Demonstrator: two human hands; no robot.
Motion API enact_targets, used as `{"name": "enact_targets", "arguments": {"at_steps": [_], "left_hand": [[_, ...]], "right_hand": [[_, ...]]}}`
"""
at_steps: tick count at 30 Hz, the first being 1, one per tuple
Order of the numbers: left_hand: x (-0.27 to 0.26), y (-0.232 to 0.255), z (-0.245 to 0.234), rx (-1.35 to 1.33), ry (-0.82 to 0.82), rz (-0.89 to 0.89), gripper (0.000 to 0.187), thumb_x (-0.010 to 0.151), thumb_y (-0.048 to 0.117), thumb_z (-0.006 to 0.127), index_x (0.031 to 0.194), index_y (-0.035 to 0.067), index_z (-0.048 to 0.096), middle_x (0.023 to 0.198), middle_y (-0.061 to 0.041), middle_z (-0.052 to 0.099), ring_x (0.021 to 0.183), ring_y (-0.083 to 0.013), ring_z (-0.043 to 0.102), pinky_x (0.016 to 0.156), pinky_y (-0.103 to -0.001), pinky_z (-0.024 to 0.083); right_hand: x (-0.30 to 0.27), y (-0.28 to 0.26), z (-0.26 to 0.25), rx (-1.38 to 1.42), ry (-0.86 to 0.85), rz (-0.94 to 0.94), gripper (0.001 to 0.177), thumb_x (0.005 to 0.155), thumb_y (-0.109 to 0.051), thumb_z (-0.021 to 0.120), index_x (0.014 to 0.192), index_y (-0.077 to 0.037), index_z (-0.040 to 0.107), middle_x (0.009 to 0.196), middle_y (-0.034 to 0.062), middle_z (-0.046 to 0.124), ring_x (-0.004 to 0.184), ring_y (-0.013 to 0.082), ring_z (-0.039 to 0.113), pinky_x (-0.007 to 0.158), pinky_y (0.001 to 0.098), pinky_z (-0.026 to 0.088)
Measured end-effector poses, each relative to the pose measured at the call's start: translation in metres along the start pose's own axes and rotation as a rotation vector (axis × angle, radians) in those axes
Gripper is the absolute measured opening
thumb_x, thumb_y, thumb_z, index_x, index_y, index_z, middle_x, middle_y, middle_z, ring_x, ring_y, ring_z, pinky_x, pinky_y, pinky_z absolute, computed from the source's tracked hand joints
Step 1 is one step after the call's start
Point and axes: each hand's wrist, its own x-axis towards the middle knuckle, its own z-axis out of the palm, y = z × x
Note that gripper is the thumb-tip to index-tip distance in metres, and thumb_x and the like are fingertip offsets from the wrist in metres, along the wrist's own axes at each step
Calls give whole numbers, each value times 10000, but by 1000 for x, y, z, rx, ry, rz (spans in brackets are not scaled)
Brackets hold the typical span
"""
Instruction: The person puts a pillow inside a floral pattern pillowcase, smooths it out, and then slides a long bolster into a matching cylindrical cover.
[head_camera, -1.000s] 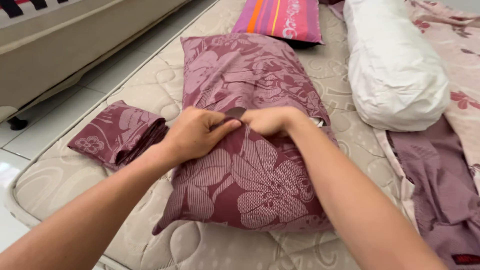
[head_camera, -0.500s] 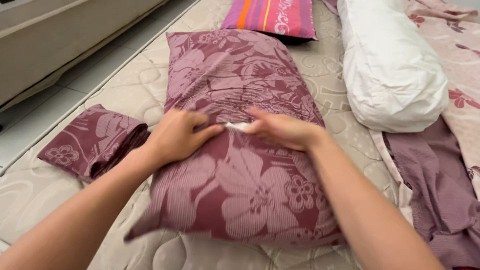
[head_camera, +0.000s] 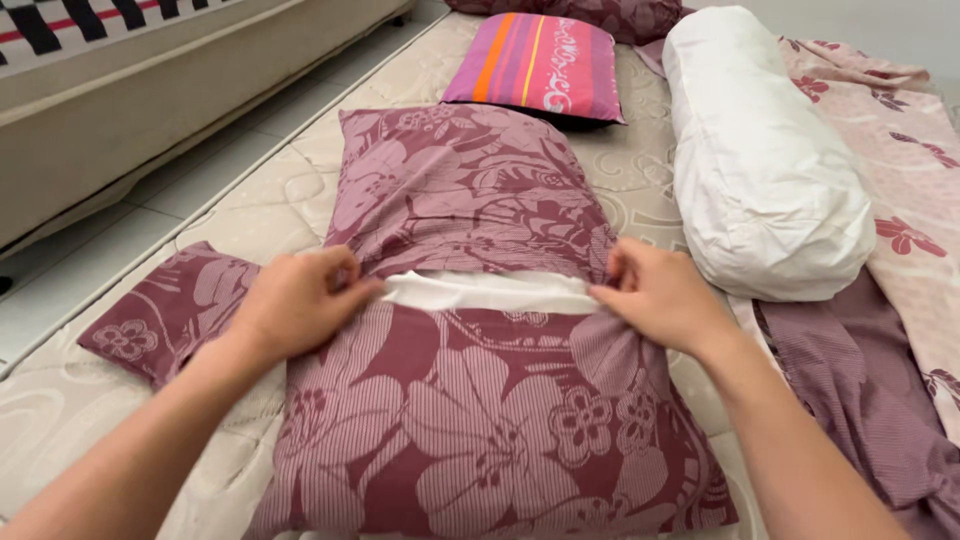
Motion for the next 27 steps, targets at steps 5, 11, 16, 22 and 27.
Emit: {"name": "enact_targets", "arguments": {"at_steps": [5,11,16,22,27], "left_hand": [[6,36,20,177,189,283,414,770,389,778,1087,154,653,959,-77,724,918,-296,697,767,-451,552],[26,67,59,333,269,314,508,696,289,777,1161,152,626,1057,-104,619,1007,-320,613,828,-451,476],[20,49,82,354,273,221,345,724,172,699,1062,147,635,992,-79,646,974,-293,620,799,-421,469],[0,32,91,214,362,273,51,842,115,645,887,113,620,825,-70,654,781,-292,661,667,-440,511],[-15,33,82,19,446,301,63,811,49,633,816,96,592,766,-76,629,667,-319,642,578,-442,498]], "right_hand": [[17,-23,30,-274,327,-266,270,751,-269,747,916,-70,672,833,135,688,783,365,686,676,487,535],[18,-11,36,-339,186,-342,151,744,-171,703,837,-80,627,827,109,685,845,346,684,747,476,538],[-22,-6,12,-302,97,-531,160,708,-141,691,810,-58,602,779,107,662,803,342,677,702,472,526],[-26,10,19,-227,234,-400,123,746,-109,674,779,-45,574,754,117,624,782,343,644,690,461,505],[-28,31,29,-142,242,-230,124,803,-106,652,772,-36,554,755,144,625,741,352,643,665,466,491]]}}
